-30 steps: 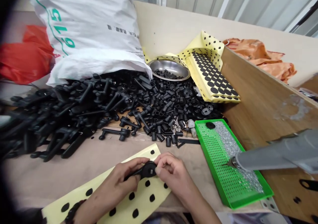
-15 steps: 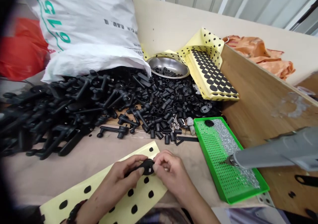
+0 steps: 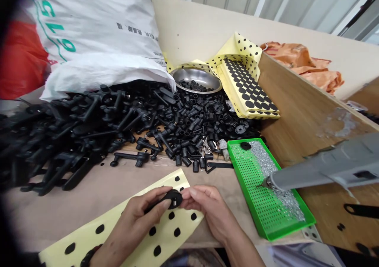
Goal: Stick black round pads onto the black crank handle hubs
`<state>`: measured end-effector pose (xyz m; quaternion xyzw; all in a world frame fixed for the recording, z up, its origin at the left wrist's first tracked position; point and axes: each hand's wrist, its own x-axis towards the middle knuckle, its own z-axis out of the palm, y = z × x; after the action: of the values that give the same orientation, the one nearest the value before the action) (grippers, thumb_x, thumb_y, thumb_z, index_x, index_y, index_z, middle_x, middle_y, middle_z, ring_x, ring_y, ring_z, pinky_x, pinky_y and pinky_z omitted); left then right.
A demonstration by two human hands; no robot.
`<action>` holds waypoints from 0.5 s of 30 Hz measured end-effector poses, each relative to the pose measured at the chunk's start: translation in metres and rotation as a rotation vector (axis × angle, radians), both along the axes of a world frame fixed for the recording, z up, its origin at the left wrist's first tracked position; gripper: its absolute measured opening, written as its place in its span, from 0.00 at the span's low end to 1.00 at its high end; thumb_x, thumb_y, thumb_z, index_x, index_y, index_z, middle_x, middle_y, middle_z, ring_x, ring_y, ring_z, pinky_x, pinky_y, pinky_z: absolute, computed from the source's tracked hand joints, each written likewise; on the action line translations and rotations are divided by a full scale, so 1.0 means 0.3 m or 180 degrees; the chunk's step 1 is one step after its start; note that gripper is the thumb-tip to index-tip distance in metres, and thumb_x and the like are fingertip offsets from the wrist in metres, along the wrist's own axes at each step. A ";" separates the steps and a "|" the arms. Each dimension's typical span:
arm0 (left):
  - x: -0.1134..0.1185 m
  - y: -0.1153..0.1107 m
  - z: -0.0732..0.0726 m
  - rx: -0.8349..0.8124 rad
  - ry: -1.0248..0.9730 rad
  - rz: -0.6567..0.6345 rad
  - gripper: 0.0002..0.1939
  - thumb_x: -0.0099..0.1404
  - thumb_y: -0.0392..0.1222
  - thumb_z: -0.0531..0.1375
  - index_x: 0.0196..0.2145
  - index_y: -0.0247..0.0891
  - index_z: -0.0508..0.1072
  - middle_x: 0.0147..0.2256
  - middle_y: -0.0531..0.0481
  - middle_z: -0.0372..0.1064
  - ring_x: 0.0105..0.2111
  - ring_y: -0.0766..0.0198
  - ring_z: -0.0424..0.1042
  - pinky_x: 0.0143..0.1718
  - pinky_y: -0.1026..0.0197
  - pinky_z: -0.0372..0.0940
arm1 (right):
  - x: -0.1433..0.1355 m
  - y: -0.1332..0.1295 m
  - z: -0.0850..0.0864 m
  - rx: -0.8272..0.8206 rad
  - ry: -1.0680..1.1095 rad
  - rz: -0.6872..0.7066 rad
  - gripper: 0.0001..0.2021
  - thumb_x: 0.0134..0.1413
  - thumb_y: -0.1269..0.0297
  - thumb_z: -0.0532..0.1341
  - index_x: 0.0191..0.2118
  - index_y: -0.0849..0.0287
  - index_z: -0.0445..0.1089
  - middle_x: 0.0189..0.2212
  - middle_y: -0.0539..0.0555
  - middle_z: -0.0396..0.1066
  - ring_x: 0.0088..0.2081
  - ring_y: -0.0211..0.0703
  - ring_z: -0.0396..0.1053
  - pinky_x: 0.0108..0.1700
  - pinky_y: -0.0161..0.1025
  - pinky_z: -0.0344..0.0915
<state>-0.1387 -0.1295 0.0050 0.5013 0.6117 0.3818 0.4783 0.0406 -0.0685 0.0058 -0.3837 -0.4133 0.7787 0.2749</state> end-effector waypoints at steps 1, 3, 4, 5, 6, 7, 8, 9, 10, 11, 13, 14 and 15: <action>-0.001 0.000 -0.001 -0.0029 -0.0035 0.0011 0.15 0.62 0.49 0.56 0.43 0.40 0.72 0.39 0.51 0.75 0.33 0.61 0.71 0.30 0.66 0.65 | -0.003 -0.002 -0.002 -0.0060 0.0020 -0.0061 0.13 0.53 0.59 0.61 0.31 0.66 0.74 0.30 0.56 0.73 0.32 0.39 0.69 0.40 0.36 0.63; -0.004 0.001 -0.001 -0.0094 -0.0107 0.0019 0.16 0.62 0.49 0.56 0.44 0.40 0.71 0.40 0.50 0.75 0.34 0.60 0.71 0.29 0.66 0.65 | -0.011 -0.007 0.000 -0.0136 0.0046 -0.0193 0.12 0.53 0.58 0.61 0.32 0.65 0.72 0.30 0.56 0.73 0.31 0.38 0.70 0.39 0.36 0.64; -0.007 0.002 0.001 -0.0130 -0.0137 0.0033 0.16 0.62 0.49 0.56 0.44 0.40 0.71 0.40 0.50 0.75 0.34 0.60 0.71 0.28 0.66 0.64 | -0.017 -0.009 0.002 -0.0147 0.0041 -0.0251 0.12 0.52 0.58 0.61 0.34 0.63 0.70 0.30 0.55 0.73 0.31 0.38 0.70 0.38 0.36 0.64; -0.008 0.005 0.004 -0.0161 -0.0162 0.0043 0.16 0.62 0.49 0.56 0.44 0.40 0.71 0.39 0.50 0.75 0.33 0.61 0.71 0.27 0.66 0.64 | -0.022 -0.011 0.007 -0.0102 -0.0003 -0.0304 0.11 0.53 0.57 0.61 0.35 0.61 0.68 0.31 0.54 0.73 0.31 0.37 0.70 0.37 0.35 0.64; -0.008 0.007 0.008 -0.0179 -0.0174 0.0050 0.15 0.62 0.49 0.56 0.43 0.40 0.72 0.38 0.50 0.75 0.32 0.61 0.70 0.27 0.67 0.64 | -0.029 -0.013 0.012 0.0025 -0.0104 -0.0332 0.12 0.53 0.56 0.60 0.37 0.59 0.66 0.31 0.53 0.72 0.30 0.37 0.69 0.36 0.35 0.64; -0.006 0.009 0.013 -0.0178 -0.0180 0.0055 0.15 0.62 0.48 0.56 0.43 0.40 0.72 0.37 0.50 0.75 0.31 0.62 0.70 0.26 0.67 0.63 | -0.035 -0.016 0.017 0.0245 -0.0272 -0.0297 0.12 0.54 0.55 0.59 0.38 0.58 0.64 0.30 0.51 0.72 0.30 0.37 0.69 0.35 0.34 0.64; 0.000 0.009 0.019 -0.0149 -0.0192 0.0065 0.14 0.62 0.47 0.56 0.42 0.40 0.72 0.36 0.51 0.75 0.30 0.63 0.70 0.26 0.67 0.63 | -0.041 -0.021 0.021 0.0556 -0.0511 -0.0194 0.12 0.55 0.54 0.58 0.40 0.56 0.64 0.29 0.50 0.71 0.30 0.37 0.68 0.34 0.34 0.64; 0.010 0.008 0.024 -0.0087 -0.0221 0.0069 0.12 0.62 0.45 0.56 0.42 0.40 0.73 0.36 0.52 0.75 0.30 0.63 0.70 0.26 0.68 0.62 | -0.047 -0.026 0.023 0.0930 -0.0796 -0.0039 0.12 0.57 0.54 0.55 0.41 0.56 0.64 0.28 0.50 0.70 0.30 0.38 0.68 0.34 0.34 0.64; 0.022 0.004 0.028 -0.0005 -0.0262 0.0070 0.12 0.62 0.42 0.56 0.42 0.41 0.73 0.35 0.52 0.75 0.31 0.64 0.70 0.28 0.68 0.63 | -0.051 -0.033 0.022 0.1322 -0.1085 0.0124 0.12 0.59 0.54 0.53 0.42 0.55 0.64 0.28 0.50 0.70 0.30 0.39 0.68 0.34 0.34 0.64; 0.036 0.000 0.030 0.0079 -0.0311 0.0090 0.11 0.62 0.40 0.56 0.42 0.41 0.73 0.35 0.53 0.75 0.31 0.64 0.70 0.29 0.68 0.62 | -0.054 -0.040 0.017 0.1705 -0.1329 0.0279 0.13 0.60 0.55 0.50 0.43 0.55 0.65 0.28 0.50 0.70 0.31 0.40 0.69 0.34 0.34 0.65; 0.050 -0.009 0.034 0.0217 -0.0376 0.0128 0.13 0.61 0.37 0.56 0.42 0.41 0.74 0.33 0.53 0.75 0.32 0.64 0.70 0.30 0.68 0.63 | -0.054 -0.051 -0.007 0.2335 -0.1649 0.0388 0.15 0.62 0.56 0.46 0.43 0.54 0.66 0.30 0.52 0.72 0.32 0.42 0.70 0.35 0.35 0.66; 0.044 -0.015 0.038 0.0249 -0.0371 0.0144 0.13 0.61 0.37 0.56 0.42 0.40 0.75 0.33 0.53 0.75 0.32 0.64 0.71 0.32 0.68 0.63 | -0.052 -0.052 -0.025 0.2587 -0.1679 0.0403 0.15 0.62 0.56 0.46 0.44 0.55 0.66 0.32 0.53 0.73 0.33 0.43 0.71 0.36 0.34 0.67; 0.024 -0.025 0.046 0.0248 -0.0339 0.0166 0.13 0.60 0.37 0.56 0.42 0.39 0.75 0.33 0.52 0.75 0.32 0.64 0.71 0.32 0.67 0.63 | -0.047 -0.050 -0.044 0.2751 -0.1773 0.0278 0.15 0.61 0.57 0.47 0.45 0.55 0.66 0.32 0.53 0.73 0.33 0.42 0.71 0.35 0.34 0.67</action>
<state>-0.1314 -0.1370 0.0189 0.4823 0.5829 0.4438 0.4803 0.0264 -0.0834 -0.0073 -0.4102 -0.7705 0.4159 0.2550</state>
